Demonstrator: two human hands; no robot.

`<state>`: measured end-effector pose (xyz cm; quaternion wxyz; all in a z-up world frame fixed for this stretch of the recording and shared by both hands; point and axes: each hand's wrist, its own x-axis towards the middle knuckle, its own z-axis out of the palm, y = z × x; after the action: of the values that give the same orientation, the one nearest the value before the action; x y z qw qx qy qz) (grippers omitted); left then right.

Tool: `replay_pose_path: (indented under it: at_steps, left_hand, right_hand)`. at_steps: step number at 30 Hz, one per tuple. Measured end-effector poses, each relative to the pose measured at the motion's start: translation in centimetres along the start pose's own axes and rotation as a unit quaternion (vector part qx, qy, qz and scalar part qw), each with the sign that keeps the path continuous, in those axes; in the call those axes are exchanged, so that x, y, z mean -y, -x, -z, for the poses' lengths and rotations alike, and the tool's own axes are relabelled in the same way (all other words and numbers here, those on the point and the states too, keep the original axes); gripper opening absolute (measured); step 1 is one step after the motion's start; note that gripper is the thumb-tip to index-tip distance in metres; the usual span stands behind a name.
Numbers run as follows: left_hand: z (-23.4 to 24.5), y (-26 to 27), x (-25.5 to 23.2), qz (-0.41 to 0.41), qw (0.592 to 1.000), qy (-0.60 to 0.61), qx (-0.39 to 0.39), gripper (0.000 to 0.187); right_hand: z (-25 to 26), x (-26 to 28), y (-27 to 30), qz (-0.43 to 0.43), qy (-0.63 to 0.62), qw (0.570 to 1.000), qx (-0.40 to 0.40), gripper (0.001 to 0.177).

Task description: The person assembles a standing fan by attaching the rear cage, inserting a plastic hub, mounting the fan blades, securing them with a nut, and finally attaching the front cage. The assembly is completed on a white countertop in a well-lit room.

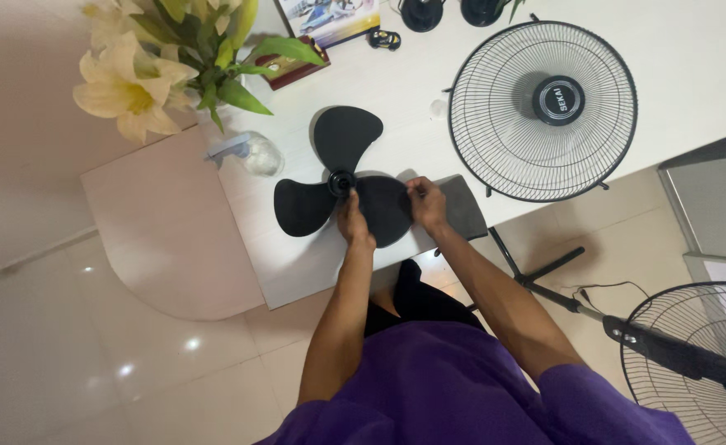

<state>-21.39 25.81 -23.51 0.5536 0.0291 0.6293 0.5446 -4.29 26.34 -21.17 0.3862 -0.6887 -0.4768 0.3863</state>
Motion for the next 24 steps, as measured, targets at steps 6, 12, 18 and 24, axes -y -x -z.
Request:
replay_pose_path:
  at_steps: [6, 12, 18, 24]
  left_hand:
    - [0.4, -1.0, 0.6, 0.074, 0.994, 0.085, -0.006, 0.059]
    - [0.6, 3.0, -1.4, 0.006, 0.994, 0.006, 0.112, 0.055]
    - [-0.9, 8.8, -5.3, 0.006, 0.973, -0.069, 0.220, 0.057]
    - [-2.4, 13.3, -6.5, -0.025, 0.956, -0.179, 0.233, 0.057]
  right_hand:
    - [2.6, 2.8, 1.1, -0.105, -0.080, 0.990, 0.052, 0.011]
    - [5.8, 2.5, 3.7, -0.091, -0.212, 0.971, 0.064, 0.014]
    - [10.0, 2.6, 8.9, -0.126, -0.322, 0.937, 0.052, 0.020]
    - [11.5, 3.5, 14.7, -0.111, -0.366, 0.924, -0.014, 0.018]
